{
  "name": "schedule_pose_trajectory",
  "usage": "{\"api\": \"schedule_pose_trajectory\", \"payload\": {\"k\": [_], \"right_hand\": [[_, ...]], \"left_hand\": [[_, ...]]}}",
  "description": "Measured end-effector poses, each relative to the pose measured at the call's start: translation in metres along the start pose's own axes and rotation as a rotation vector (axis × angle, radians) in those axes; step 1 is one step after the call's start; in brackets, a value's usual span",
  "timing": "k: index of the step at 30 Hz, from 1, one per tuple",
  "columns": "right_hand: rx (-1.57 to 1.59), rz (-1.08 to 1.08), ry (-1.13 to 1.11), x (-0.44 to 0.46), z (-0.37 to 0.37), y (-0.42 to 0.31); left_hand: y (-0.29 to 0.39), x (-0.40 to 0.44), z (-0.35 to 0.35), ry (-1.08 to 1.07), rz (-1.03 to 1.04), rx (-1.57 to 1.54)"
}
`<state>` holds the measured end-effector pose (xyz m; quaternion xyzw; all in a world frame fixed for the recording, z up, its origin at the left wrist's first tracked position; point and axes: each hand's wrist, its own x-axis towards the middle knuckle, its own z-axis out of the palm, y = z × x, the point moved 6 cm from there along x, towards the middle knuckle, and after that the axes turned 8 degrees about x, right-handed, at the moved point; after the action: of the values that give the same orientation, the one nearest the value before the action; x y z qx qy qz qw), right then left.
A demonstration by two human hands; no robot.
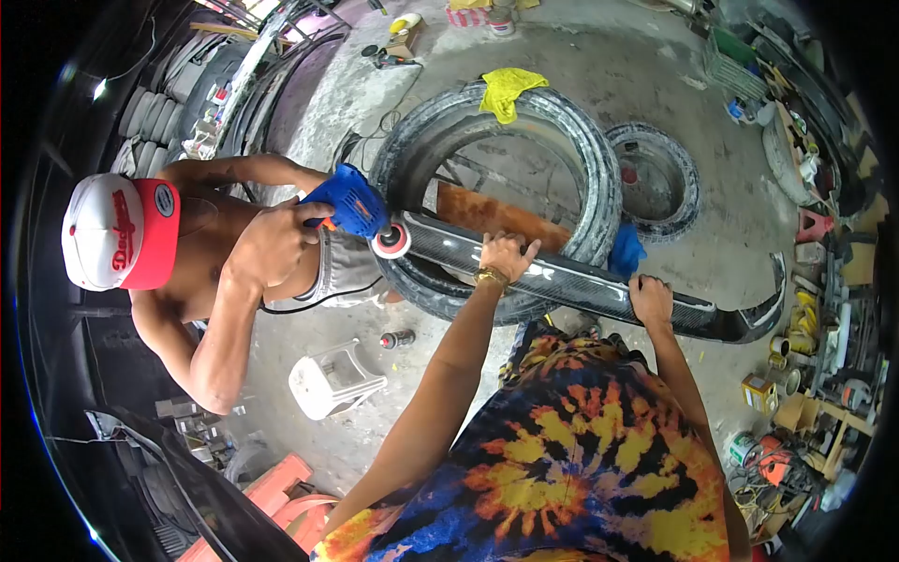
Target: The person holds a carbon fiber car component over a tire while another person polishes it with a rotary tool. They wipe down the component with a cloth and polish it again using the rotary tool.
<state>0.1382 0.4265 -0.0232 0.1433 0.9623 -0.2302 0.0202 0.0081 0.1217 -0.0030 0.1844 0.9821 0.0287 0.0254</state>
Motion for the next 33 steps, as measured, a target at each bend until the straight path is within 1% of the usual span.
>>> {"api": "schedule_pose_trajectory", "payload": {"k": [3, 12, 14, 17, 21, 23, 27, 29, 33], "right_hand": [[-0.001, -0.015, 0.021, -0.001, 0.001, 0.0], [-0.033, 0.005, 0.002, 0.002, 0.002, 0.001], [-0.029, 0.013, 0.003, 0.002, 0.004, 0.002], [-0.035, 0.005, 0.004, 0.001, 0.005, 0.003], [-0.028, -0.003, 0.018, 0.0, 0.004, 0.002], [-0.026, 0.001, 0.001, 0.001, 0.003, 0.0], [-0.039, 0.013, -0.024, 0.001, 0.005, 0.001], [-0.022, 0.007, 0.007, 0.0, 0.005, 0.001], [-0.027, 0.019, -0.013, -0.001, 0.005, 0.002]], "left_hand": [[0.0, -0.001, -0.004, 0.025, 0.005, 0.003], [-0.002, 0.003, -0.004, -0.05, -0.018, -0.003], [-0.004, 0.005, -0.004, -0.143, -0.073, -0.048], [-0.006, 0.005, 0.002, -0.18, -0.106, -0.013], [-0.008, 0.005, 0.009, -0.133, -0.115, -0.004], [-0.009, 0.006, 0.015, -0.171, -0.112, 0.03], [-0.009, 0.007, 0.016, -0.171, -0.104, 0.031], [-0.01, 0.006, 0.02, -0.166, -0.11, 0.071], [-0.01, 0.005, 0.018, -0.157, -0.097, 0.041]]}}
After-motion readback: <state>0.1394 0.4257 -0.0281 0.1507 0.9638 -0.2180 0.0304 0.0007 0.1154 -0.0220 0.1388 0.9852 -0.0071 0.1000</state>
